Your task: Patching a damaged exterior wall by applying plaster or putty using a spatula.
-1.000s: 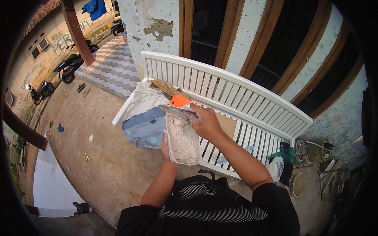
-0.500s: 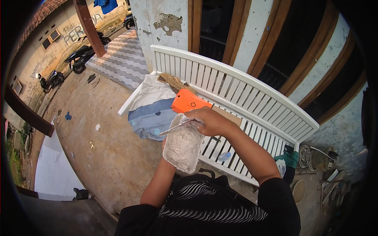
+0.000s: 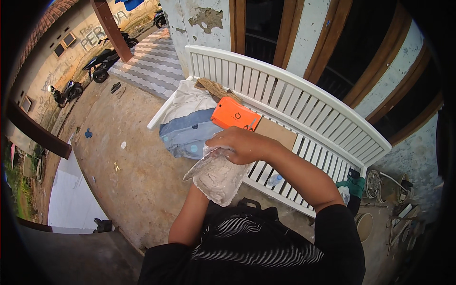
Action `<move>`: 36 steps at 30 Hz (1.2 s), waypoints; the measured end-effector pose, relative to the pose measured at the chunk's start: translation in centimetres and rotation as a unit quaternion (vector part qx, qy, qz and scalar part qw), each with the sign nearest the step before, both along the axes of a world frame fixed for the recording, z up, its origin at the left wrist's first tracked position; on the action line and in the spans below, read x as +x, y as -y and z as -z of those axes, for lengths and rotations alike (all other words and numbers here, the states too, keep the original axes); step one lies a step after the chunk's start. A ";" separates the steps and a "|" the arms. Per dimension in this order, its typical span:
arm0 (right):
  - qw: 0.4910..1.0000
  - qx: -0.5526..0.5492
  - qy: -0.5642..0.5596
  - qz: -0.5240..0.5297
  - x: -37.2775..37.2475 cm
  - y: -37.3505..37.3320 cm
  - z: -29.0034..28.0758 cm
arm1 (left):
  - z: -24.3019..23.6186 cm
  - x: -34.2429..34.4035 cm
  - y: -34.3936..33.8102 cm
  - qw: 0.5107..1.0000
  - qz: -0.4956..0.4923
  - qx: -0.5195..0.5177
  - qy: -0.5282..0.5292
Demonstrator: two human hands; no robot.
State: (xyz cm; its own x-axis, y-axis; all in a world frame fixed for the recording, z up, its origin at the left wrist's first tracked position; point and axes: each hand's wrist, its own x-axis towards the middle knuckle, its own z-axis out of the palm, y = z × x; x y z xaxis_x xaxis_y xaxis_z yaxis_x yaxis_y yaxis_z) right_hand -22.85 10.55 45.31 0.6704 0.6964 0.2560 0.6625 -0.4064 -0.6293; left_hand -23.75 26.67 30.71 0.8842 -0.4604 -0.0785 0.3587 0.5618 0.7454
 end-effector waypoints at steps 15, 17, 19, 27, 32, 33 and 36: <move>0.934 0.158 0.048 0.318 2.4 -5.5 2.0 | -2.2 3.0 -8.3 0.927 0.058 -0.346 -0.131; 0.946 0.100 0.066 0.303 2.9 -7.7 1.6 | -1.0 4.5 -10.3 0.923 0.051 -0.360 -0.127; 0.956 0.002 0.088 0.280 3.4 -9.7 1.2 | -0.9 5.2 -12.2 0.918 0.043 -0.375 -0.123; 0.952 -0.091 0.028 0.290 5.7 -17.1 0.3 | -1.7 7.5 -17.9 0.949 0.074 -0.295 -0.085; 0.960 -0.087 0.017 0.264 5.5 -19.9 1.1 | 0.0 9.3 -20.7 0.947 0.043 -0.304 -0.096; 0.958 -0.097 -0.006 0.271 5.7 -19.9 1.0 | -0.2 9.4 -21.2 0.950 0.022 -0.294 -0.103; 0.950 -0.083 -0.007 0.301 6.3 -20.7 0.0 | -1.3 9.9 -22.9 0.959 0.025 -0.268 -0.088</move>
